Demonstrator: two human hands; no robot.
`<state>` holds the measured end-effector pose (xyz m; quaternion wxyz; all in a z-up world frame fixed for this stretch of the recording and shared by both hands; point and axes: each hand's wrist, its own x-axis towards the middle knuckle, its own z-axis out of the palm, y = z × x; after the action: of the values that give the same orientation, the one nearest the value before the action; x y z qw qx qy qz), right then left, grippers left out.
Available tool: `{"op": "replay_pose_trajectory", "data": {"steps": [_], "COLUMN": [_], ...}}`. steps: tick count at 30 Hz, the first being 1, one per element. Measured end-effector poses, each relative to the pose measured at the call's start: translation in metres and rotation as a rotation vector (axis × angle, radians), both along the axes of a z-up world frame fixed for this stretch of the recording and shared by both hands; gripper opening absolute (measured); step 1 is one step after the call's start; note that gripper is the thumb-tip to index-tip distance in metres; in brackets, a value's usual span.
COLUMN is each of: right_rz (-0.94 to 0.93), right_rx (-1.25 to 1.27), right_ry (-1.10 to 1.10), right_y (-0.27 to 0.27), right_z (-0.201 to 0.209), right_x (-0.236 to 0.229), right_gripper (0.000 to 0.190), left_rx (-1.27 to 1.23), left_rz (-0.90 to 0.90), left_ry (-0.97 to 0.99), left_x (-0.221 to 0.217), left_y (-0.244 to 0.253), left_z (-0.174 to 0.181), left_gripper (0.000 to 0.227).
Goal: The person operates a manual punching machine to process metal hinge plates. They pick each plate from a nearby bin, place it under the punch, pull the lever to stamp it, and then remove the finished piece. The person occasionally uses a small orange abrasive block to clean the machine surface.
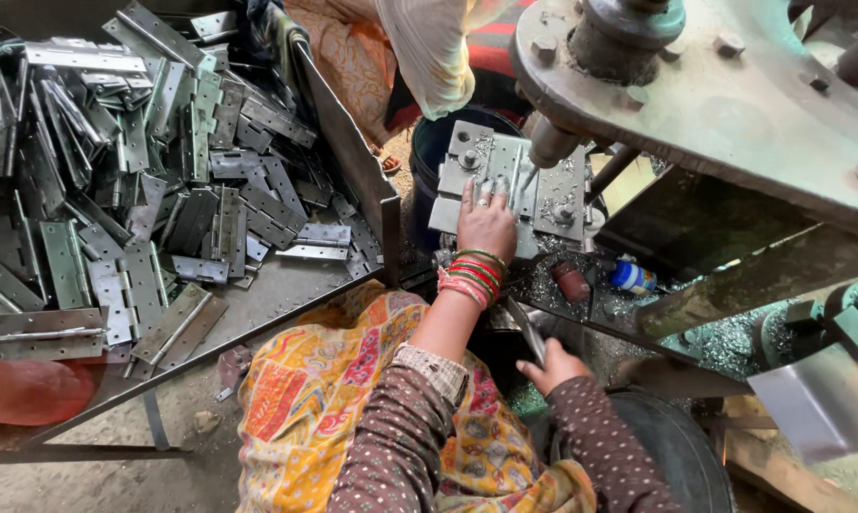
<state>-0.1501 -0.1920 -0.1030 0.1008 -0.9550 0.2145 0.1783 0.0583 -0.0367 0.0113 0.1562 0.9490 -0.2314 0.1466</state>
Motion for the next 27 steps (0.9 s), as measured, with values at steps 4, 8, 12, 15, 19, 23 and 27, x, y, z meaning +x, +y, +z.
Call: {"op": "replay_pose_trajectory", "data": {"steps": [4, 8, 12, 15, 19, 23, 27], "right_rz": [0.039, 0.010, -0.025, -0.060, -0.073, -0.077, -0.082], "right_rx": [-0.052, -0.057, -0.054, -0.022, 0.049, 0.065, 0.074], "right_ry": [0.052, 0.066, 0.122, 0.068, 0.025, 0.091, 0.019], "right_y": [0.009, 0.023, 0.025, 0.021, 0.023, 0.018, 0.002], "right_z": [0.049, 0.064, 0.039, 0.002, -0.045, -0.044, 0.012], "right_x": [0.014, 0.009, -0.002, -0.012, -0.026, -0.022, -0.006], "right_gripper": [0.069, 0.063, 0.058, 0.055, 0.052, 0.072, 0.071], "left_rx": [0.014, -0.032, -0.021, -0.021, -0.016, -0.011, -0.003], "left_rz": [0.024, 0.028, 0.040, 0.023, 0.004, 0.004, 0.017], "left_ry": [0.041, 0.005, -0.067, -0.045, -0.004, -0.053, -0.086], "left_x": [0.013, 0.034, 0.042, 0.047, 0.051, 0.049, 0.047], "left_y": [-0.003, -0.007, -0.012, -0.013, -0.014, -0.015, -0.011], "left_z": [-0.004, -0.005, -0.008, -0.009, -0.013, -0.015, -0.010], "left_gripper": [0.027, 0.028, 0.028, 0.028, 0.028, 0.030, 0.034]}}
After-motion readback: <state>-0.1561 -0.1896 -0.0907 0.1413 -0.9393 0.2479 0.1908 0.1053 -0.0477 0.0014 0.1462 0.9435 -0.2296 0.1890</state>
